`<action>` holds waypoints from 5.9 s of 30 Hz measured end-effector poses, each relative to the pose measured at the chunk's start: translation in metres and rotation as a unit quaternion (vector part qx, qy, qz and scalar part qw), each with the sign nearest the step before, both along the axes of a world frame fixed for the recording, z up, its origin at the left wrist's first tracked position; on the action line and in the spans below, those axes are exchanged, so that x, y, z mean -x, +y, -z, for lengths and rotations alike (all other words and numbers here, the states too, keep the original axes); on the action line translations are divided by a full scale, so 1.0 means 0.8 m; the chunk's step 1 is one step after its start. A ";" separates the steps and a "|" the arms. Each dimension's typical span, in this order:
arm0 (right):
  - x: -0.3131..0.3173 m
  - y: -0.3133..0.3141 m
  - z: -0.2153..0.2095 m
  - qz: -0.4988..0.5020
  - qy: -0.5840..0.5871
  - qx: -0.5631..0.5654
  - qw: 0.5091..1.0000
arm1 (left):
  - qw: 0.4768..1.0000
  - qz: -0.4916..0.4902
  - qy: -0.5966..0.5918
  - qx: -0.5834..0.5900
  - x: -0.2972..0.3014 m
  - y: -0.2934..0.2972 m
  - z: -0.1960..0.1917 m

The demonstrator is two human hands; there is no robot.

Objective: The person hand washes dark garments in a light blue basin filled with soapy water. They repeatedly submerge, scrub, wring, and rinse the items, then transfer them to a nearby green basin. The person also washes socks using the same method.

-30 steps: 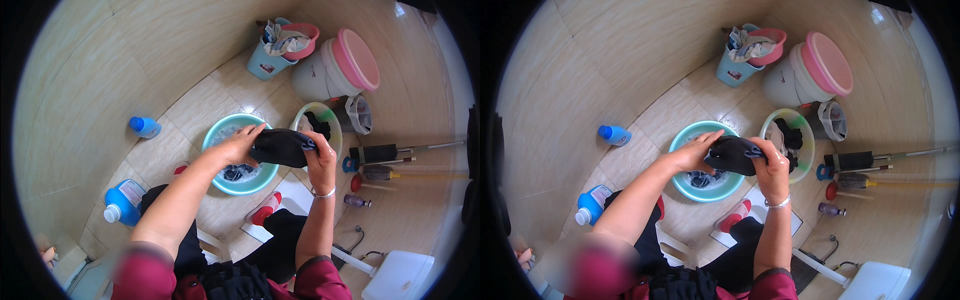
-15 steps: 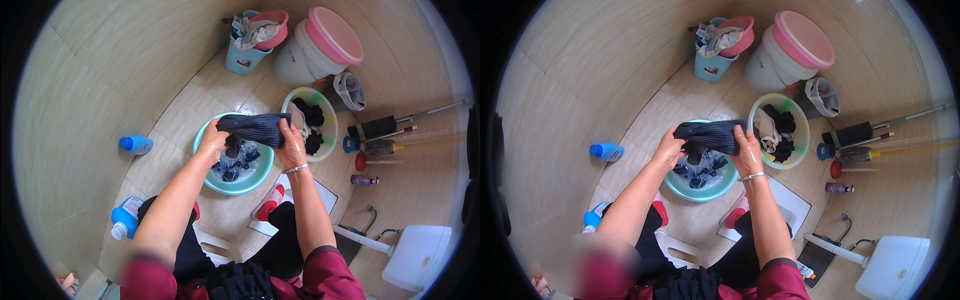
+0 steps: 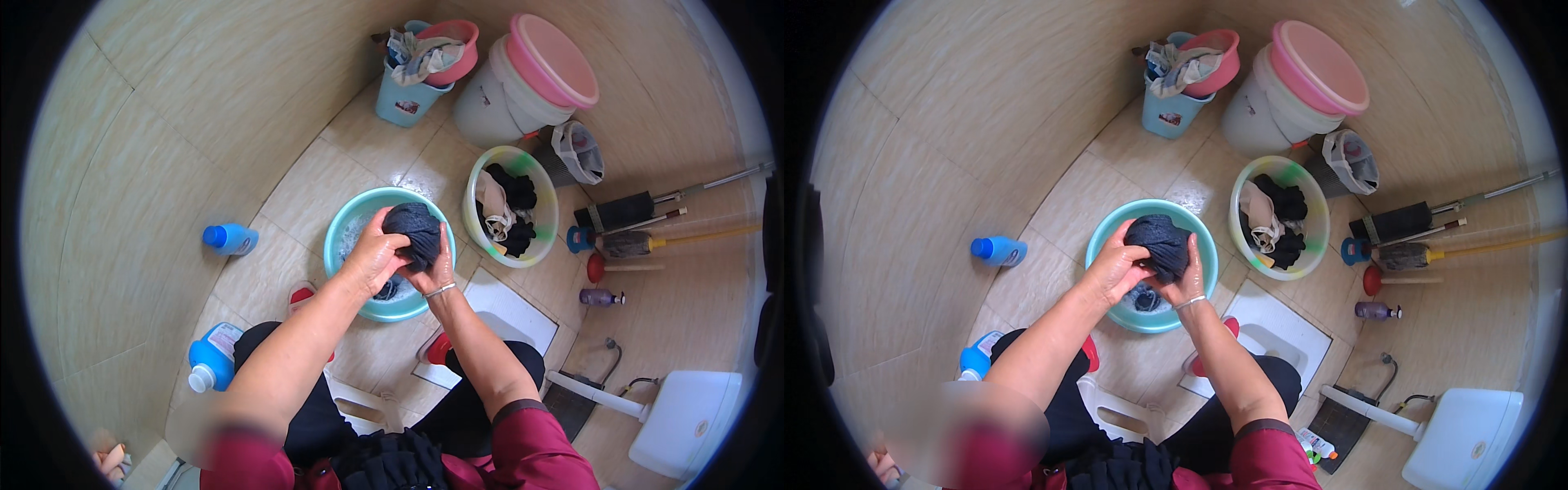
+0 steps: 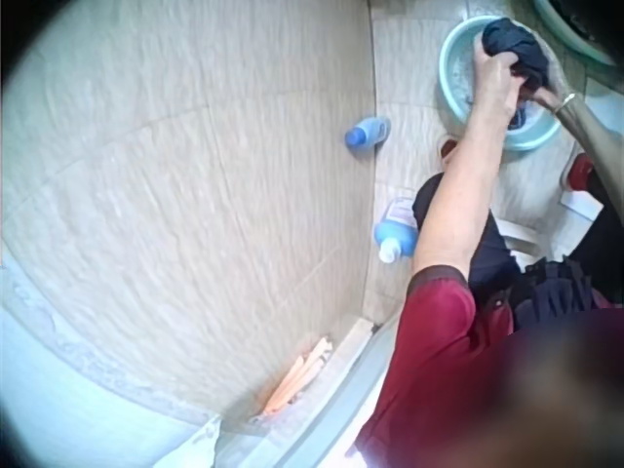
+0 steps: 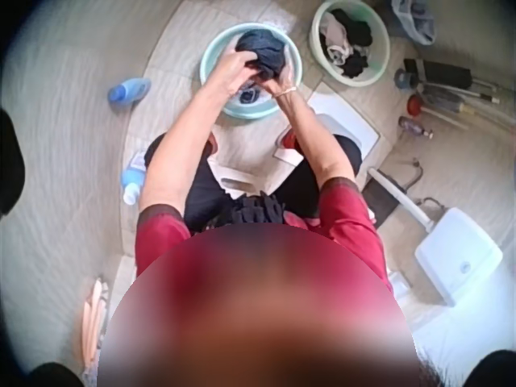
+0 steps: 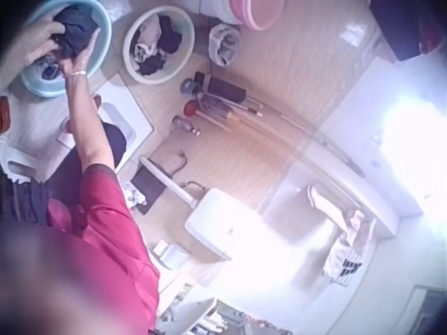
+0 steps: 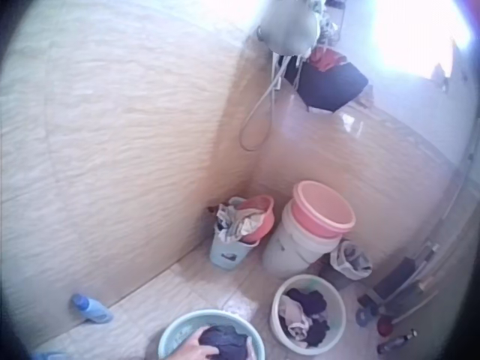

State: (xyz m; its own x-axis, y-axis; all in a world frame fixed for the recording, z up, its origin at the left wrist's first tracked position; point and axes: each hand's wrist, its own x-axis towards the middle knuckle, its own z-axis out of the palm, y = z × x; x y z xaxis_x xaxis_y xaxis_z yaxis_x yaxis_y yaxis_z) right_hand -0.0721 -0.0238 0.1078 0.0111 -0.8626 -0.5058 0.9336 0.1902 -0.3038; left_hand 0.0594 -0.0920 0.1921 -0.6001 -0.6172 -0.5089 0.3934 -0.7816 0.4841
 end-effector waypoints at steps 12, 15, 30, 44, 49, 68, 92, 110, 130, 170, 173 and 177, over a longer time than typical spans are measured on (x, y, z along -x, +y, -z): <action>0.042 -0.034 -0.020 0.085 0.174 0.040 0.980 | 0.935 0.283 -0.183 0.106 -0.074 -0.043 -0.010; 0.034 -0.038 -0.035 0.076 0.265 0.035 0.961 | 0.974 0.183 -0.130 0.021 -0.074 -0.046 0.014; 0.033 -0.049 0.004 0.048 0.354 -0.115 0.927 | 0.814 0.036 -0.241 0.527 -0.027 0.005 0.021; 0.037 -0.038 -0.048 -0.093 0.098 -0.069 0.988 | 0.545 0.047 -0.187 0.816 -0.025 0.002 0.020; 0.032 -0.034 -0.060 -0.126 0.114 -0.019 0.985 | 0.572 0.059 -0.242 0.781 -0.042 -0.027 0.029; -0.033 -0.012 -0.121 -0.203 0.793 0.450 0.357 | 0.992 0.080 -0.007 -0.101 -0.032 -0.048 0.055; -0.012 -0.024 -0.053 -0.035 0.241 -0.084 0.966 | 0.913 -0.049 -0.184 0.359 0.035 0.000 -0.013; -0.001 -0.028 -0.103 -0.120 0.059 -0.042 0.990 | 0.938 -0.061 -0.050 0.337 0.010 -0.047 -0.013; -0.024 -0.037 -0.147 -0.043 0.840 0.410 0.353 | 0.992 0.061 0.054 -0.100 -0.015 -0.061 -0.001; -0.019 -0.018 -0.109 -0.348 0.274 -0.062 0.894 | 0.509 0.075 -0.048 0.856 0.003 0.100 0.018; -0.024 -0.016 -0.106 -0.384 0.340 -0.054 0.857 | 0.481 0.081 -0.030 0.872 0.003 0.108 0.035; -0.031 -0.014 -0.102 -0.415 0.387 -0.027 0.823 | 0.454 0.121 -0.009 0.883 0.003 0.116 0.057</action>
